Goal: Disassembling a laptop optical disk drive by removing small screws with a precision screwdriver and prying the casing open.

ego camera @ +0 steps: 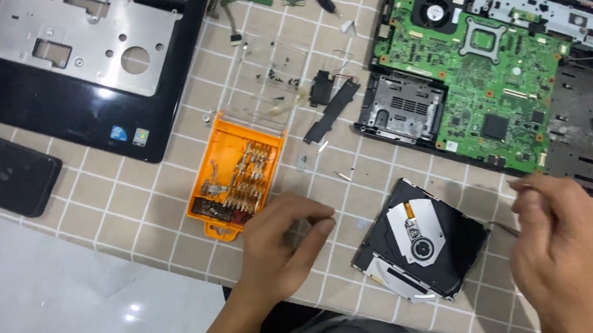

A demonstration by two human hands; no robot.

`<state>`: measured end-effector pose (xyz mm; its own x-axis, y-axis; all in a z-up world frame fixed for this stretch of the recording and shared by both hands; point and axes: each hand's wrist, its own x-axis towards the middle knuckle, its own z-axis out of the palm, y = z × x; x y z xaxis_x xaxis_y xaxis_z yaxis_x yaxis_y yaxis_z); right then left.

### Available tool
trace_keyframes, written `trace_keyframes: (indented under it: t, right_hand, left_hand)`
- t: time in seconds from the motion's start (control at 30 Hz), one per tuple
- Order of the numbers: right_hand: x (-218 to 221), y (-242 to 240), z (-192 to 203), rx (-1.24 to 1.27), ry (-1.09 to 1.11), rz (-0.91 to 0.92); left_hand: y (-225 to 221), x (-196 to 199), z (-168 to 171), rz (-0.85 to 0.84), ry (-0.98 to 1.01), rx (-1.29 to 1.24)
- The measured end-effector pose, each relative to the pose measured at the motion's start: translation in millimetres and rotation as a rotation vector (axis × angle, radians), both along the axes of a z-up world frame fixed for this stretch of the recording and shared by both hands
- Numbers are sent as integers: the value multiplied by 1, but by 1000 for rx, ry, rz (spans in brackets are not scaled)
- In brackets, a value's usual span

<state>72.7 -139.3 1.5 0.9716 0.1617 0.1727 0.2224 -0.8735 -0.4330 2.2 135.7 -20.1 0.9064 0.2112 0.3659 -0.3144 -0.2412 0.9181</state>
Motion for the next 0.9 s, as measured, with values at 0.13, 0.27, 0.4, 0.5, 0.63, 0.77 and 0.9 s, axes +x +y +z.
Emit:
trace_keyframes:
  t: [0.13, 0.27, 0.4, 0.5, 0.63, 0.77, 0.9]
  right_hand:
    - [19, 31, -10, -111, -3, 169]
    - [35, 80, -1, -391, -148, 408]
    - [44, 98, -3, -556, -104, 437]
    - [45, 108, 1, -597, -79, 452]
    - [36, 120, 1, -363, -87, 578]
    - [33, 126, -10, -350, -29, 655]
    - [29, 130, 1, -199, 133, 654]
  left_hand:
    - [1, -2, -5, 15, 45, -11]
    - [3, -5, -9, 33, 73, -34]
    - [3, -6, -11, 35, 98, -42]
    - [2, -5, -10, 33, 90, -52]
    - [3, -4, -12, 12, 80, -64]
    - [3, -3, -12, 23, 88, -63]
    - [3, -4, -14, 32, 112, -67]
